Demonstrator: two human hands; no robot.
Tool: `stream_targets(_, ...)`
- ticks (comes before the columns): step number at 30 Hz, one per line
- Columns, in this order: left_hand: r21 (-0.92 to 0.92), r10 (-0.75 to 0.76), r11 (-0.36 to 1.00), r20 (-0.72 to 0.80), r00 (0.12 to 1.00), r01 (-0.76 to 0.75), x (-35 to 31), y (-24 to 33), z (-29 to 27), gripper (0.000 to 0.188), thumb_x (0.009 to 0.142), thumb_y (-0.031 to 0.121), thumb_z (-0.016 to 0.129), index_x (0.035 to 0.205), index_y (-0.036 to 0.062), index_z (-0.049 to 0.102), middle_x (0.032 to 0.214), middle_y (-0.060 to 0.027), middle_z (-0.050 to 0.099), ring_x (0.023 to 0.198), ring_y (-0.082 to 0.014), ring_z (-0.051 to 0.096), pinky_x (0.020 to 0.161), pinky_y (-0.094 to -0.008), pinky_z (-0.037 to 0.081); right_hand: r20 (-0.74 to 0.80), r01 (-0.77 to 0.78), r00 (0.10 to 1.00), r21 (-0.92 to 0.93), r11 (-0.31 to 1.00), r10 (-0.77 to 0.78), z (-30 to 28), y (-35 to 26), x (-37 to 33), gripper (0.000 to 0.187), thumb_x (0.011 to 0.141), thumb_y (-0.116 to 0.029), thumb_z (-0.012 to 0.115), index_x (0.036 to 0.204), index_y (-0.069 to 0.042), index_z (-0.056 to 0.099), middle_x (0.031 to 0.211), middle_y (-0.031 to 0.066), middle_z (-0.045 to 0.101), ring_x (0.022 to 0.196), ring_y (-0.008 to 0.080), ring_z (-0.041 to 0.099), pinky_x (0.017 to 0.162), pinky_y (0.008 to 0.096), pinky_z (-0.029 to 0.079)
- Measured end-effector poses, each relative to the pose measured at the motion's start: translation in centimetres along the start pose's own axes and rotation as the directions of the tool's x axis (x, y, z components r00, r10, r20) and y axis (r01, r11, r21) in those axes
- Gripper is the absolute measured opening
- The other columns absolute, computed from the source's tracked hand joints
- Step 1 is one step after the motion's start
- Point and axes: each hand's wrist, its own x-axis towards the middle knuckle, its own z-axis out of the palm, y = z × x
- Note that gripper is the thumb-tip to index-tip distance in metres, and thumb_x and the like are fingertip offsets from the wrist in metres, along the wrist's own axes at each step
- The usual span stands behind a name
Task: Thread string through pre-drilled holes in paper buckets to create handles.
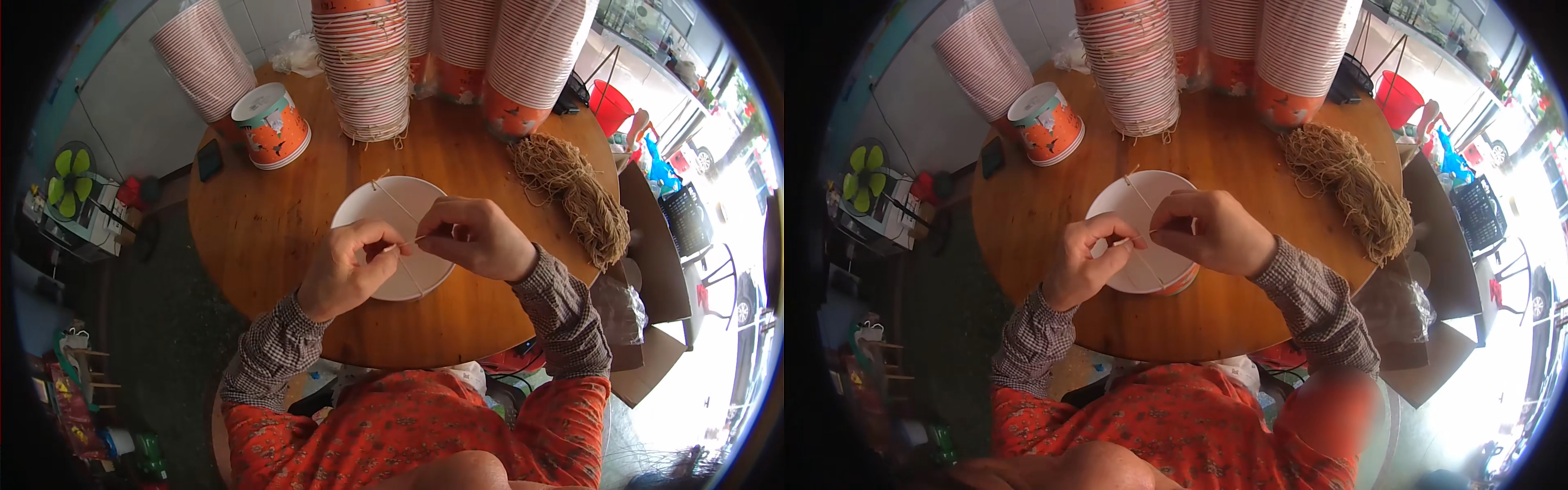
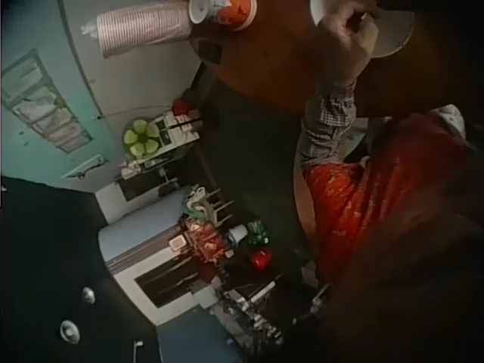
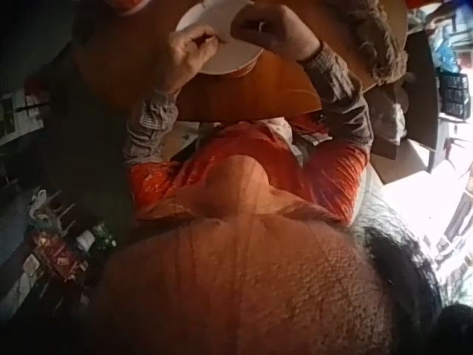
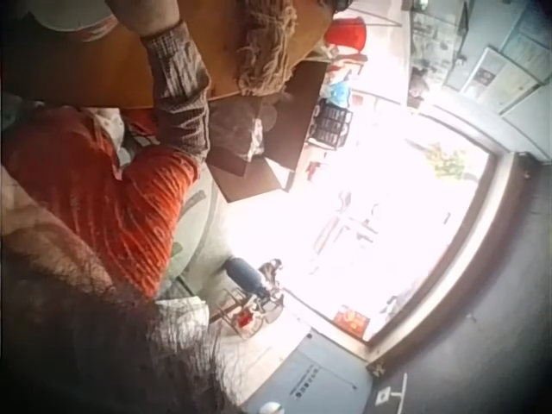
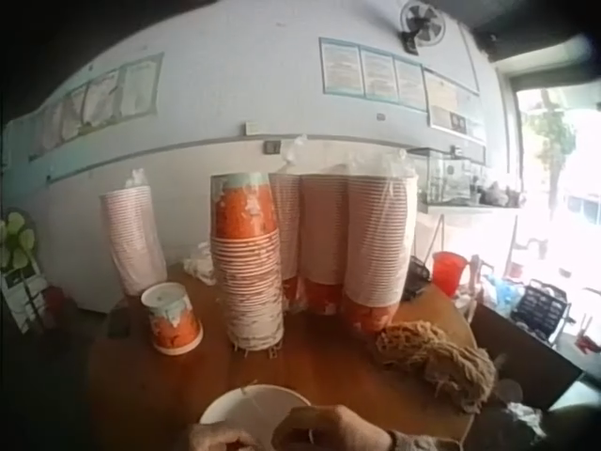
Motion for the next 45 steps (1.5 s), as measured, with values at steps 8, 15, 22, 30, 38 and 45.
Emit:
stream_targets(8,0.115,0.129,0.987,-0.174,0.976,-0.11,-1.9,-0.5,1.0,0.004,0.075,0.0,0.06,0.077,0.0016,0.064,0.074,-0.0055,0.061,0.076,-0.0219,0.059,0.072,-0.0325,0.046,-0.238,0.276,0.917,-0.202,0.94,-0.32,2.5,-1.7,0.8,0.008,0.078,0.0,0.066,0.086,-0.003,0.064,0.084,0.0093,0.057,0.072,0.0224,0.061,0.063,0.0312,0.05)
stream_targets(15,0.411,0.247,0.899,-0.186,0.951,-0.153,-3.7,-1.4,2.0,0.007,0.07,0.001,0.061,0.075,0.0056,0.063,0.081,-0.0038,0.061,0.08,-0.0233,0.057,0.079,-0.0369,0.042,-0.473,0.264,0.803,-0.263,0.928,-0.363,1.3,-0.9,2.7,0.006,0.078,0.0,0.065,0.083,-0.001,0.062,0.08,0.0082,0.053,0.066,0.0175,0.055,0.058,0.0277,0.045)
stream_targets(22,0.58,0.316,0.807,-0.269,0.91,-0.109,-4.4,-2.9,1.8,0.009,0.068,0.004,0.062,0.076,0.009,0.063,0.086,-0.002,0.061,0.09,-0.0239,0.056,0.087,-0.0414,0.039,-0.613,0.196,0.717,-0.28,0.94,-0.332,-0.5,0.7,4.6,0.006,0.081,-0.003,0.066,0.084,0.001,0.061,0.081,0.0059,0.055,0.068,0.0138,0.056,0.062,0.0266,0.046)
stream_targets(30,0.609,0.358,0.769,-0.157,0.921,-0.195,-3.4,-3.3,1.4,0.012,0.069,0.004,0.068,0.08,0.0059,0.063,0.087,-0.0038,0.062,0.092,-0.025,0.058,0.089,-0.0412,0.04,-0.616,0.203,0.745,-0.157,0.967,-0.256,-1.5,3.3,5.1,0.006,0.084,-0.005,0.066,0.086,0.0,0.064,0.086,0.0045,0.059,0.073,0.0109,0.058,0.064,0.0252,0.048)
stream_targets(38,0.58,0.532,0.779,-0.409,0.741,-0.238,-1.3,-6.9,-1.3,0.013,0.079,-0.005,0.067,0.09,-0.0004,0.064,0.088,-0.0111,0.064,0.087,-0.0296,0.063,0.072,-0.0373,0.051,-0.64,0.246,0.749,0.032,0.969,-0.169,-2.5,5.6,5.4,0.036,0.092,-0.004,0.058,0.127,-0.001,0.051,0.1,0.0005,0.062,0.09,0.0076,0.058,0.077,0.0245,0.05)
stream_targets(45,0.313,0.393,0.918,-0.641,0.66,-0.244,1.4,-9.1,-1.0,0.01,0.083,-0.003,0.065,0.092,-0.0004,0.066,0.093,-0.0134,0.067,0.086,-0.0278,0.065,0.074,-0.0346,0.052,-0.375,0.151,0.926,0.488,0.86,0.05,1.8,5.7,5.3,0.044,0.095,-0.024,0.06,0.13,-0.002,0.047,0.111,0.0078,0.061,0.079,0.0158,0.064,0.055,0.0254,0.05)
